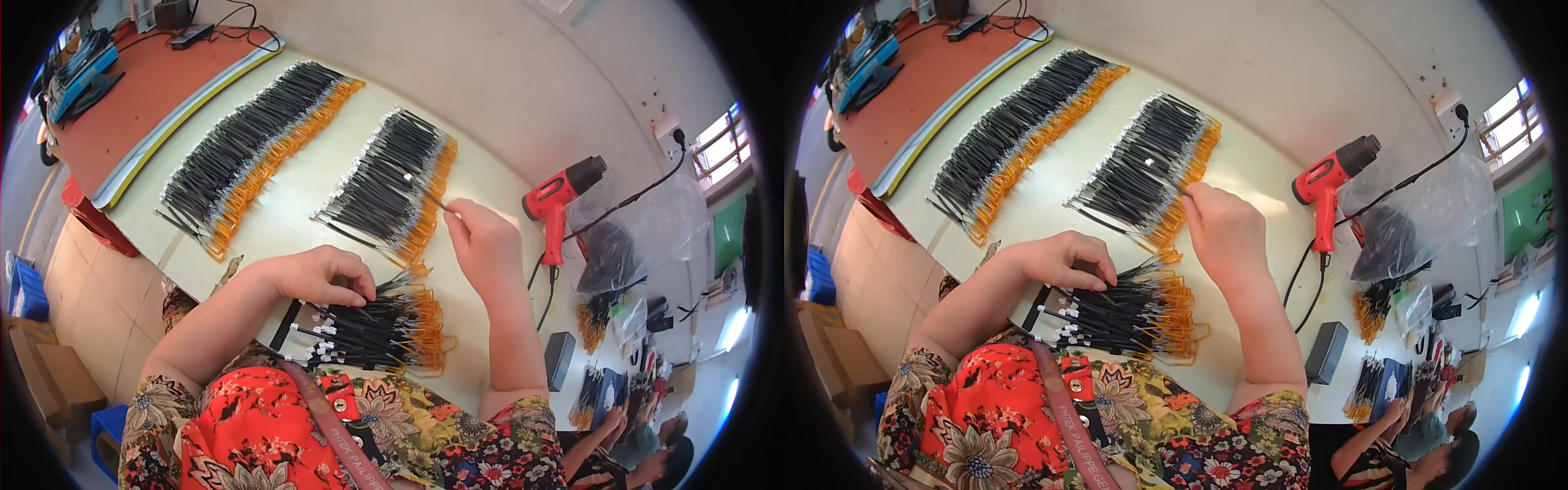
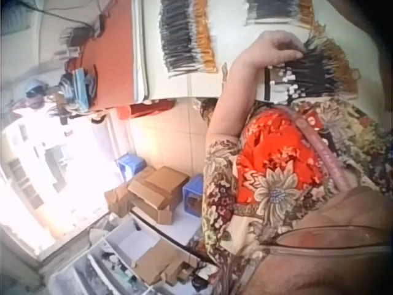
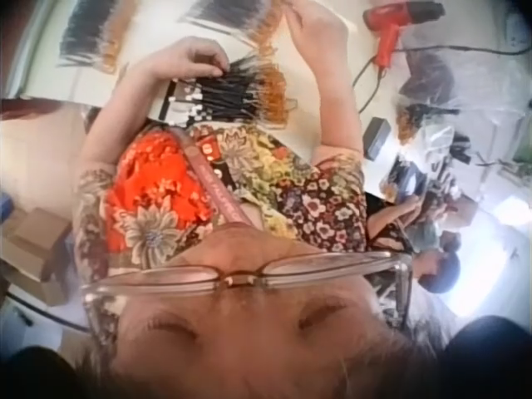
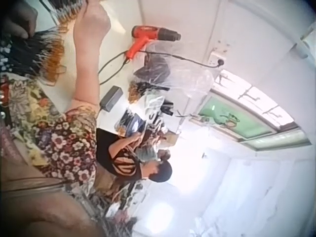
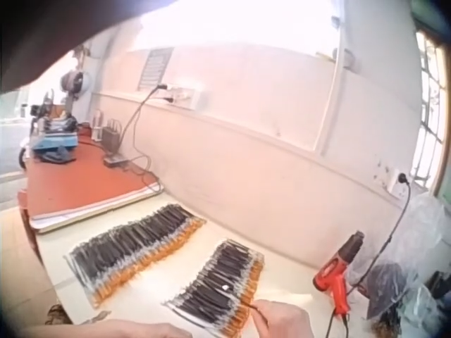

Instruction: The person organizes and assembles small electrical cables with connectors at a workbench by hand.

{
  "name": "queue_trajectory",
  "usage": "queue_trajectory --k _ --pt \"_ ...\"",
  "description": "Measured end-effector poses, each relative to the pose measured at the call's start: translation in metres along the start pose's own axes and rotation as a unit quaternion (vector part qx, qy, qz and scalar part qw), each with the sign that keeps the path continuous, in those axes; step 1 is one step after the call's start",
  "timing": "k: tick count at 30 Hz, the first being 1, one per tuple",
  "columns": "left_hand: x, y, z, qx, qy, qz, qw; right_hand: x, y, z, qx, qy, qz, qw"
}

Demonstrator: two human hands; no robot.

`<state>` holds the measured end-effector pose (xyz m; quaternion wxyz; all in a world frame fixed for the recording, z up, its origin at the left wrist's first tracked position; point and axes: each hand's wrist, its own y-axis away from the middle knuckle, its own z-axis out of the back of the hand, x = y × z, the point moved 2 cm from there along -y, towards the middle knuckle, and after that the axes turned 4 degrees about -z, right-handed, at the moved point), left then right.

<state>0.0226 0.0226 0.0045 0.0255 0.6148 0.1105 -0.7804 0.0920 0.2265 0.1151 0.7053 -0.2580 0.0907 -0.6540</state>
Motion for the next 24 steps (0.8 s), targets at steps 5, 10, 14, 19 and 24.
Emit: queue_trajectory --k 5,10,14,19,24 --pt "0.001 -0.001 0.002 -0.067 0.01 -0.017 0.998 0.011 0.008 -0.014 0.264 -0.352 -0.163 0.883" --pt "0.003 0.002 0.027 -0.338 0.177 -0.062 0.922 0.017 0.007 -0.044 0.364 -0.471 -0.212 0.775" --pt "0.014 0.007 0.035 -0.383 0.288 -0.098 0.872 0.019 -0.003 -0.067 0.407 -0.502 -0.217 0.731" --pt "0.009 0.009 0.043 -0.475 0.313 -0.122 0.813 0.02 -0.001 -0.075 0.403 -0.446 -0.194 0.775" --pt "0.008 0.008 0.043 -0.475 0.34 -0.131 0.801 0.018 0.001 -0.074 0.356 -0.372 -0.158 0.843"
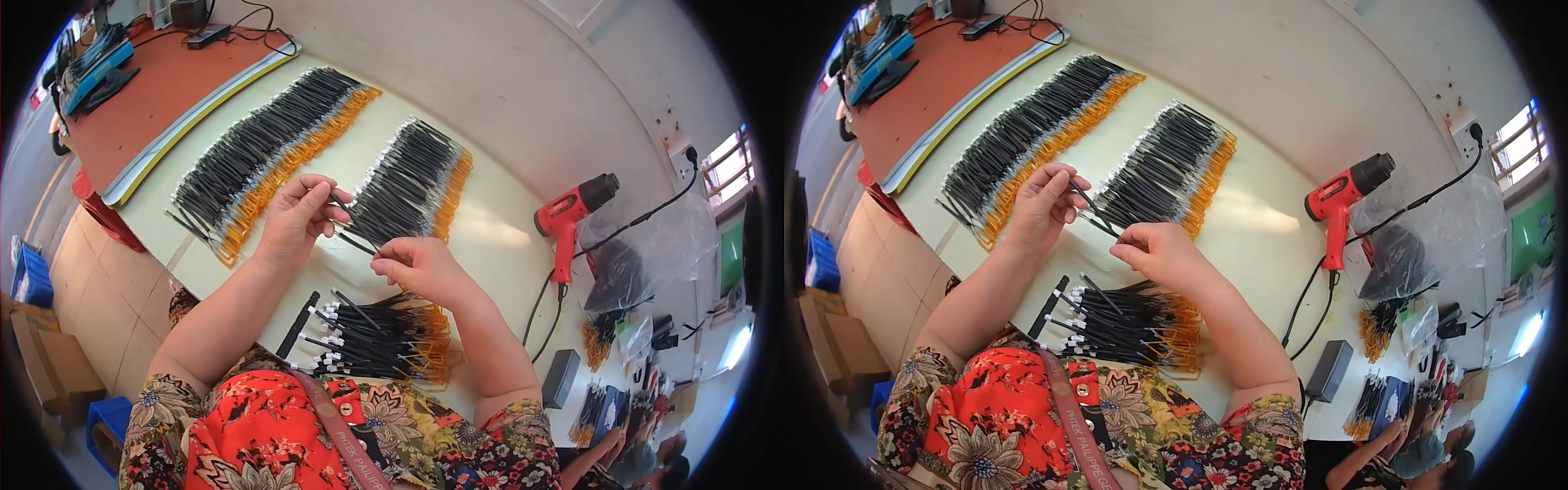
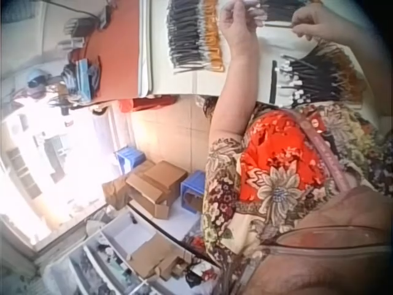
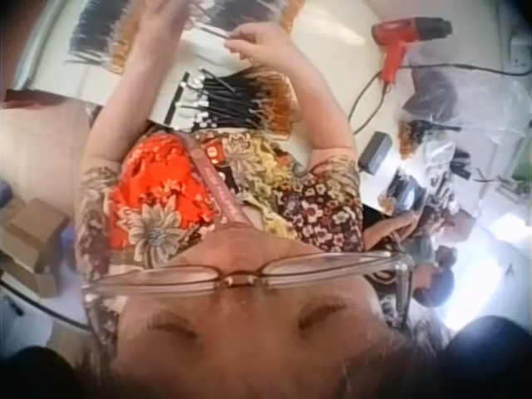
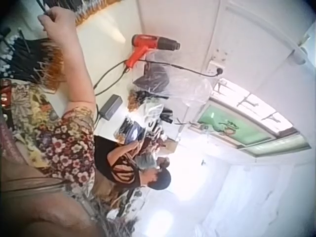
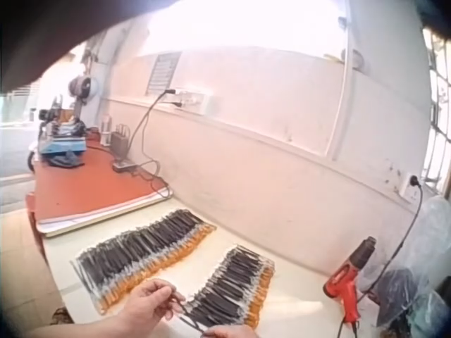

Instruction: The person organizes and assembles small electrical cables with connectors at a workbench by hand.

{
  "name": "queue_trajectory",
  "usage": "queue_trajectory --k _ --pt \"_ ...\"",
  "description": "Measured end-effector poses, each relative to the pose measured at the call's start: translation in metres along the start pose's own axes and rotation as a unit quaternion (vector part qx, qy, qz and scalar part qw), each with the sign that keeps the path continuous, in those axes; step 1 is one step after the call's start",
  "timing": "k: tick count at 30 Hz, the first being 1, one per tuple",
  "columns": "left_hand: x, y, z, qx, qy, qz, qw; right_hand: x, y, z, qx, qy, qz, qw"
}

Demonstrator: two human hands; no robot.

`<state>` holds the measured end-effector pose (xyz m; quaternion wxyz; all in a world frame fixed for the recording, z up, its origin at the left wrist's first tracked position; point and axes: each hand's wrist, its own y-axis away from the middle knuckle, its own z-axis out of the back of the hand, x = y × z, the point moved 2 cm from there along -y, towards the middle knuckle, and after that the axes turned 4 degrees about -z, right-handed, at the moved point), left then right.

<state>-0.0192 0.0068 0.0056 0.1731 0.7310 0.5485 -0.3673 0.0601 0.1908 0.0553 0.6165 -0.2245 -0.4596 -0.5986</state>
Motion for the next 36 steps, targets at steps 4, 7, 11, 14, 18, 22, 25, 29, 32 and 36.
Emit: queue_trajectory --k 4,7,11,14,18,22,25,29,32,36 --pt "0.001 0.0 0.001 -0.005 0.003 -0.002 1.0 0.004 0.004 0.002 -0.013 0.018 -0.022 1.0" --pt "0.002 0.0 0.003 0.003 -0.003 0.0 1.0 0.005 0.005 0.004 -0.02 0.083 0.018 0.996" --pt "0.003 0.001 0.003 0.023 0.003 0.026 0.999 0.003 0.004 0.005 0.023 0.022 -0.019 0.999" --pt "0.003 0.001 0.0 0.041 0.003 0.037 0.998 0.004 -0.002 0.004 0.048 -0.045 -0.004 0.998" --pt "0.004 0.002 0.0 0.055 0.008 0.042 0.998 0.004 -0.013 0.002 0.036 -0.094 0.033 0.994" --pt "0.002 0.001 0.001 0.028 -0.007 0.039 0.999 0.015 -0.007 0.01 -0.011 0.032 -0.035 0.999" --pt "0.002 0.0 0.001 0.014 -0.014 0.037 0.999 0.015 -0.007 0.012 -0.044 0.062 0.011 0.997" --pt "0.002 0.0 0.003 0.015 -0.013 0.042 0.999 0.012 -0.008 0.012 -0.054 0.079 0.025 0.995" --pt "0.003 0.0 0.002 0.025 -0.018 0.043 0.999 0.012 -0.007 0.013 -0.059 0.076 0.024 0.995" --pt "0.0 0.001 0.0 0.023 -0.001 0.056 0.998 0.009 -0.008 0.015 -0.065 0.083 0.037 0.994"
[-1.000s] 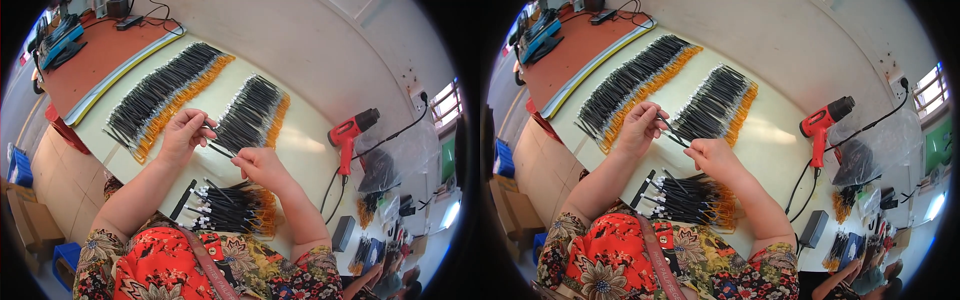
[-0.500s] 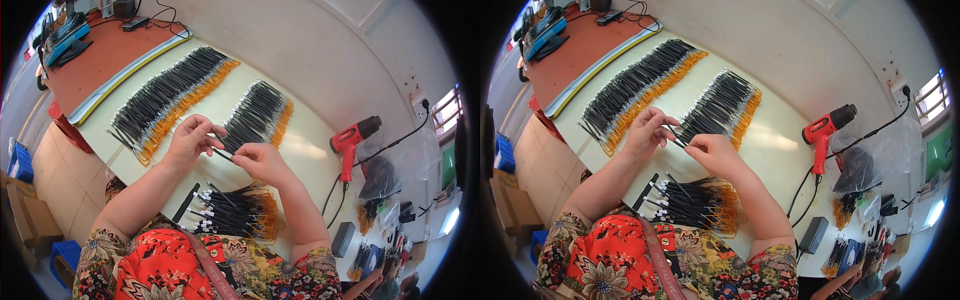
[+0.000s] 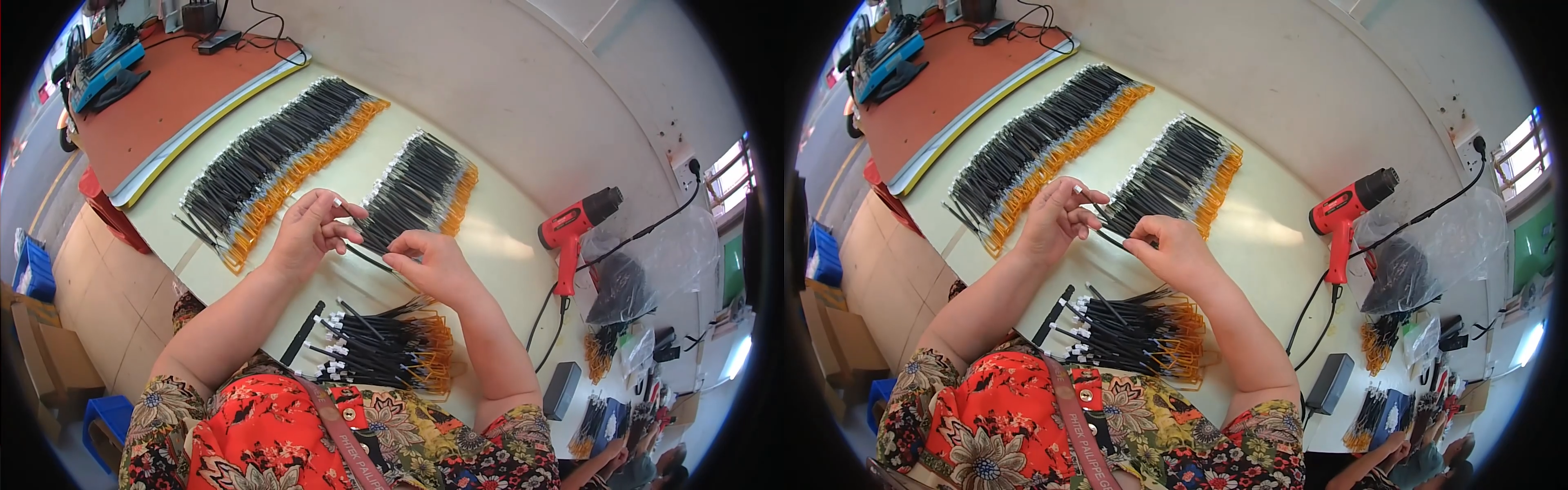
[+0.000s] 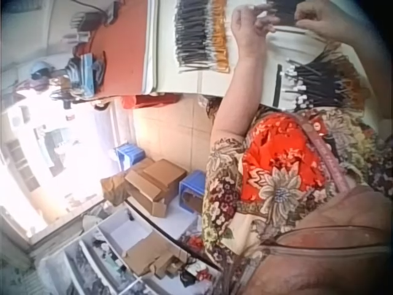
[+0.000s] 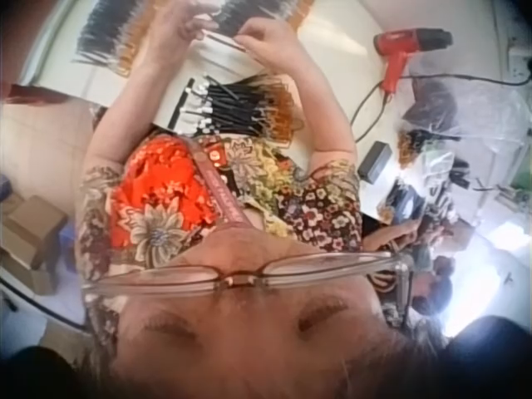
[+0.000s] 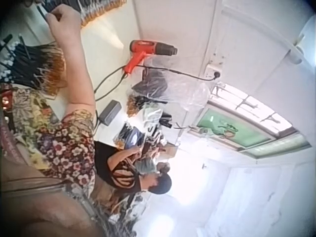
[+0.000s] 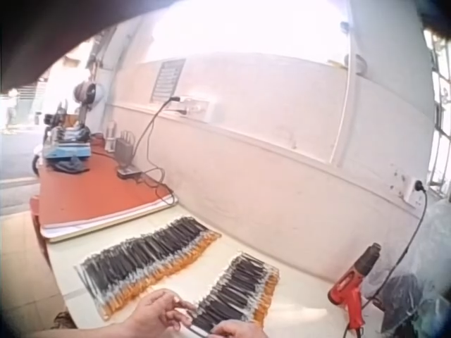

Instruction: The person organizes and assembles small electrical cables with connectors at a workbench by hand.

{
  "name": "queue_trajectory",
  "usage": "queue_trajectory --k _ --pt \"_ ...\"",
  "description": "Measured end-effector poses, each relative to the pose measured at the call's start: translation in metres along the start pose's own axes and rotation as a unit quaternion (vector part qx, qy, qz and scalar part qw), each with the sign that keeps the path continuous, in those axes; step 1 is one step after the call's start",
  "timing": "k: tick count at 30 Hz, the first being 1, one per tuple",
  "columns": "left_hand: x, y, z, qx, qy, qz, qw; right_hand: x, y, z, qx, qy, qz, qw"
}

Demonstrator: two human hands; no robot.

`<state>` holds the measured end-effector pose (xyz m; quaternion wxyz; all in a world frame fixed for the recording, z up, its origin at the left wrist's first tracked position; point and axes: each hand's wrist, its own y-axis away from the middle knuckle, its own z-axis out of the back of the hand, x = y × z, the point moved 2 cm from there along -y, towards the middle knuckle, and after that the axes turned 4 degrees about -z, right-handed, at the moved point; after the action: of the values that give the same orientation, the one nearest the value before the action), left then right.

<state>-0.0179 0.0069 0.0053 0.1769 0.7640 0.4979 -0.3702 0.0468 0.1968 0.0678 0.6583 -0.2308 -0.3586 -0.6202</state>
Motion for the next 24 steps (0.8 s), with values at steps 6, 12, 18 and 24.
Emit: queue_trajectory --k 6,12,18,24 --pt "0.0 -0.001 0.0 -0.01 -0.01 0.007 1.0 0.0 -0.002 0.004 -0.012 0.026 -0.003 1.0" --pt "-0.004 0.0 -0.003 -0.082 -0.031 0.011 0.996 -0.012 -0.012 0.018 -0.083 0.058 0.04 0.994" --pt "0.0 -0.003 -0.007 -0.066 -0.031 0.024 0.997 -0.07 -0.072 0.079 -0.271 0.318 0.14 0.898" --pt "0.0 -0.002 -0.003 -0.047 -0.033 0.036 0.998 -0.102 -0.128 0.105 -0.276 0.383 0.056 0.879"
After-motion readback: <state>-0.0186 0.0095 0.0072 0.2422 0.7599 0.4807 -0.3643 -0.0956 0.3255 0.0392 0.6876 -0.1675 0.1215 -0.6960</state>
